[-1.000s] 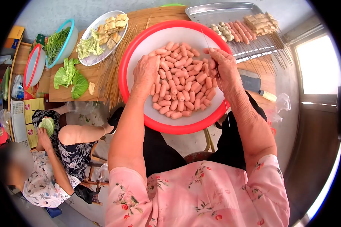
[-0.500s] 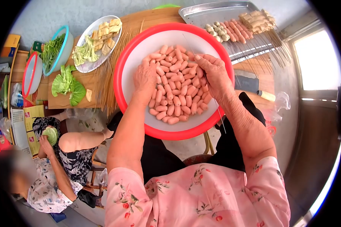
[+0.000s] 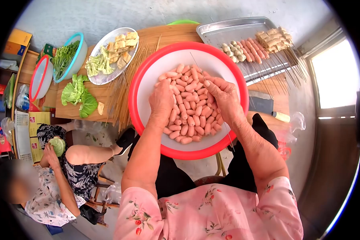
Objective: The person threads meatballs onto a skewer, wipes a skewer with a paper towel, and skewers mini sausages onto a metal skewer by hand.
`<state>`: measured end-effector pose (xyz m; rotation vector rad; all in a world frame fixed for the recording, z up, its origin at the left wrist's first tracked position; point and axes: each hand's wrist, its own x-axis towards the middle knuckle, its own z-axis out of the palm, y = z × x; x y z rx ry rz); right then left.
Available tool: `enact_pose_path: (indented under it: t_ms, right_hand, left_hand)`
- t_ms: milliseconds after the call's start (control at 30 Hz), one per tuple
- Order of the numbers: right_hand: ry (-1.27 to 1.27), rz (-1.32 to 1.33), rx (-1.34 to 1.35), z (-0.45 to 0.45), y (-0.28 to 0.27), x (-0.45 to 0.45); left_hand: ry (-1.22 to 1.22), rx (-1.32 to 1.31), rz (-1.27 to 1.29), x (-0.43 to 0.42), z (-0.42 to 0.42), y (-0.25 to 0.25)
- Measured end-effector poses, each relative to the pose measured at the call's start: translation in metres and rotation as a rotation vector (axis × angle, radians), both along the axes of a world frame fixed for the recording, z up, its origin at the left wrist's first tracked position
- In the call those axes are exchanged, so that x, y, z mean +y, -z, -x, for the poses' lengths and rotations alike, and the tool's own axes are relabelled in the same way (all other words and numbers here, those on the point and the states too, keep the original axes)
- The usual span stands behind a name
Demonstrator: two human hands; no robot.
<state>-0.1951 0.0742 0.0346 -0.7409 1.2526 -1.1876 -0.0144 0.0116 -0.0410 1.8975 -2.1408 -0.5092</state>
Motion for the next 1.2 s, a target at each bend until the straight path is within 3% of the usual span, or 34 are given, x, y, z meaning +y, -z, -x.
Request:
enact_pose_path:
  t_ms: [33,100,133,167,233,267,333,433,500,600,700,800,1200]
  right_hand:
    - [-0.001,0.026,0.018,-0.001,0.001,0.0]
    - [-0.053,0.061,0.094,0.0,0.006,0.003]
    - [-0.104,0.098,0.173,0.0,0.008,0.004]
    - [-0.109,0.095,0.168,-0.003,0.01,0.006]
    - [-0.15,0.238,0.381,-0.009,0.013,0.01]
    - [-0.164,0.286,0.451,-0.012,0.014,0.012]
    - [-0.223,0.369,0.667,-0.015,0.016,0.015]
    - [-0.294,0.297,0.718,-0.022,0.009,0.019]
    - [-0.283,0.274,0.459,-0.026,0.012,0.021]
    - [-0.339,0.238,0.389,-0.026,0.018,0.018]
    - [-0.36,0.199,0.473,-0.028,0.011,0.017]
    - [-0.298,0.299,0.433,-0.032,0.015,0.017]
    - [-0.308,0.245,0.405,-0.033,0.014,0.016]
  left_hand:
    - [-0.003,-0.002,0.002,0.0,-0.001,-0.012]
    - [-0.225,0.961,-0.221,-0.001,-0.006,-0.027]
    - [-0.349,1.216,-0.329,-0.002,-0.01,-0.028]
    - [-0.356,1.213,-0.329,-0.004,-0.015,-0.026]
    - [-0.375,1.659,-0.459,-0.009,-0.026,-0.021]
    - [-0.381,1.719,-0.497,-0.011,-0.03,-0.02]
    - [-0.44,1.734,-0.5,-0.012,-0.029,-0.022]
    - [-0.505,1.773,-0.507,-0.011,-0.025,-0.028]
    - [-0.514,1.797,-0.506,-0.01,-0.023,-0.029]
    - [-0.561,1.776,-0.487,-0.009,-0.02,-0.032]
    - [-0.566,1.778,-0.492,-0.008,-0.018,-0.033]
    - [-0.59,1.76,-0.501,-0.01,-0.017,-0.03]
    - [-0.478,1.76,-0.489,-0.006,-0.015,-0.029]
